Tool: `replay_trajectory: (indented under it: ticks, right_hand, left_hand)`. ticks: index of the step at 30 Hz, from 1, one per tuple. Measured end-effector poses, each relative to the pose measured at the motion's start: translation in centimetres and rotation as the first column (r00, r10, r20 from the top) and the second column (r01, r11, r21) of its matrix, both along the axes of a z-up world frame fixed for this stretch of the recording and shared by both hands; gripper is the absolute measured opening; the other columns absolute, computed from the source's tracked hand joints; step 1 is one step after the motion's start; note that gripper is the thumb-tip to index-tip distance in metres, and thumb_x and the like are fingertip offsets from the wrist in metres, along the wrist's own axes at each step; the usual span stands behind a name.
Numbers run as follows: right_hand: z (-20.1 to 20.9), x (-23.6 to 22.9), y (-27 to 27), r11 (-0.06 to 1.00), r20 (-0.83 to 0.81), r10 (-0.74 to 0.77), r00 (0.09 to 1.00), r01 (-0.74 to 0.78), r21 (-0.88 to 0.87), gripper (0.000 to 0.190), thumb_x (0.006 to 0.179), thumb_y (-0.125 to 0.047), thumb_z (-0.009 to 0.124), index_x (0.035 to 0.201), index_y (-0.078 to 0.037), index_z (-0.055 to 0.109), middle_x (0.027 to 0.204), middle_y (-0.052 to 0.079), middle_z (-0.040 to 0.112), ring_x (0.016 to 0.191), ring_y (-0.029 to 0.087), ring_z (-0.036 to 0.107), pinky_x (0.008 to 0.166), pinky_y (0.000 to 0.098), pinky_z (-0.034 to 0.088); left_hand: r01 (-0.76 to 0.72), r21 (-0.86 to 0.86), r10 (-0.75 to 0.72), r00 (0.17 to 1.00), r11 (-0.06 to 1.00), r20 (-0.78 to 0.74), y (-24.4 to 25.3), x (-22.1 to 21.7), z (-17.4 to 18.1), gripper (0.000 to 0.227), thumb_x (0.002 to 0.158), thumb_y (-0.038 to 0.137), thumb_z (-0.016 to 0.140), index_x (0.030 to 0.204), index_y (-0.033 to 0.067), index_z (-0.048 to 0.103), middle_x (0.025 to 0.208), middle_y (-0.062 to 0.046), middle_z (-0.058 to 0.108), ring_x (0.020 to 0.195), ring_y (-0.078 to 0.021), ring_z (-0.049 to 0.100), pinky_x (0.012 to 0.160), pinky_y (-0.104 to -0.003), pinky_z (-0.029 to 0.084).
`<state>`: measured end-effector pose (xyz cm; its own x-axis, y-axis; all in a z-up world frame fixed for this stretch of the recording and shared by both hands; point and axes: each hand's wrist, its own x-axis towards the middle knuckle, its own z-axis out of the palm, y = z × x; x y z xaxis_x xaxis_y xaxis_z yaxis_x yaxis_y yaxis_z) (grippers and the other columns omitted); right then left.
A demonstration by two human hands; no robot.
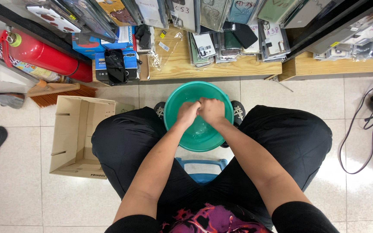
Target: The person rinses a small grey cloth in a green bucket of water, wrings it out, and uses it to wipe down a packaged phone case retrieved from a display shelf.
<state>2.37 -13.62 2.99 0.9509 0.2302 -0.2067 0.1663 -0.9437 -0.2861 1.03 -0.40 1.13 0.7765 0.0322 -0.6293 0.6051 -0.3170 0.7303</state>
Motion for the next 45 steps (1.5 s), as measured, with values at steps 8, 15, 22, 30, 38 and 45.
replay_trajectory:
  ticks: [8,15,22,30,38,45]
  right_hand:
    - [1.8,0.3,1.4,0.956,-0.164,-0.253,0.954,0.272,0.110,0.035,0.088,-0.041,0.046,0.075,-0.019,0.069,0.070,0.009,0.071,0.079,0.037,0.072,0.068,0.0513,0.058]
    - [1.8,0.0,1.0,0.967,-0.273,-0.213,0.938,0.242,0.075,0.025,0.085,-0.036,0.053,0.085,-0.015,0.066,0.078,0.016,0.072,0.086,0.040,0.072,0.074,0.0558,0.057]
    - [5.4,-0.8,0.3,0.954,-0.296,0.021,0.955,0.070,0.292,0.039,0.078,-0.004,0.065,0.108,-0.006,0.041,0.117,0.025,0.049,0.101,0.054,0.062,0.086,0.0595,0.054]
    - [9.7,0.7,-1.6,0.953,-0.344,0.218,0.913,-0.123,0.277,0.023,0.088,-0.028,0.060,0.103,-0.015,0.071,0.098,0.011,0.075,0.100,0.038,0.068,0.086,0.0501,0.055]
    - [7.7,1.1,-2.8,0.928,-0.307,0.067,0.949,0.054,0.368,0.027,0.087,-0.024,0.058,0.110,-0.015,0.068,0.082,0.009,0.074,0.086,0.034,0.071,0.076,0.0493,0.056]
    - [8.8,2.3,-2.2,0.813,-0.354,-0.161,0.921,0.327,0.482,0.040,0.071,-0.020,0.068,0.111,-0.022,0.071,0.106,0.007,0.071,0.102,0.028,0.068,0.091,0.0457,0.053]
  left_hand:
    - [-0.064,0.043,0.057,0.987,0.997,0.148,0.0,0.3,0.9,0.055,0.091,0.050,0.053,0.062,0.0049,0.066,0.065,-0.015,0.064,0.076,-0.0300,0.064,0.071,-0.039,0.047]
    - [-0.028,0.052,0.024,0.996,0.998,0.081,-0.1,-0.7,0.8,0.058,0.088,0.060,0.051,0.062,0.0101,0.067,0.054,-0.009,0.062,0.072,-0.0260,0.066,0.071,-0.037,0.050]
    - [0.119,0.205,-0.116,0.993,0.971,-0.028,1.4,-1.5,4.2,0.058,0.093,0.055,0.040,0.104,0.0073,0.072,0.111,-0.019,0.069,0.116,-0.0398,0.059,0.098,-0.052,0.047]
    - [-0.029,0.090,0.026,0.999,0.995,0.035,1.8,-0.5,-1.9,0.037,0.093,0.037,0.048,0.106,0.0068,0.064,0.109,-0.019,0.063,0.116,-0.0409,0.056,0.098,-0.055,0.046]
    - [-0.121,-0.145,0.127,0.991,0.982,0.037,0.3,-0.3,2.0,0.032,0.094,0.030,0.054,0.102,-0.0008,0.062,0.107,-0.025,0.059,0.101,-0.0356,0.061,0.068,-0.036,0.065]
    - [-0.009,0.026,0.008,0.999,1.000,0.037,0.5,-0.4,5.4,0.037,0.096,0.037,0.047,0.104,0.0049,0.064,0.110,-0.025,0.063,0.113,-0.0420,0.058,0.094,-0.053,0.055]
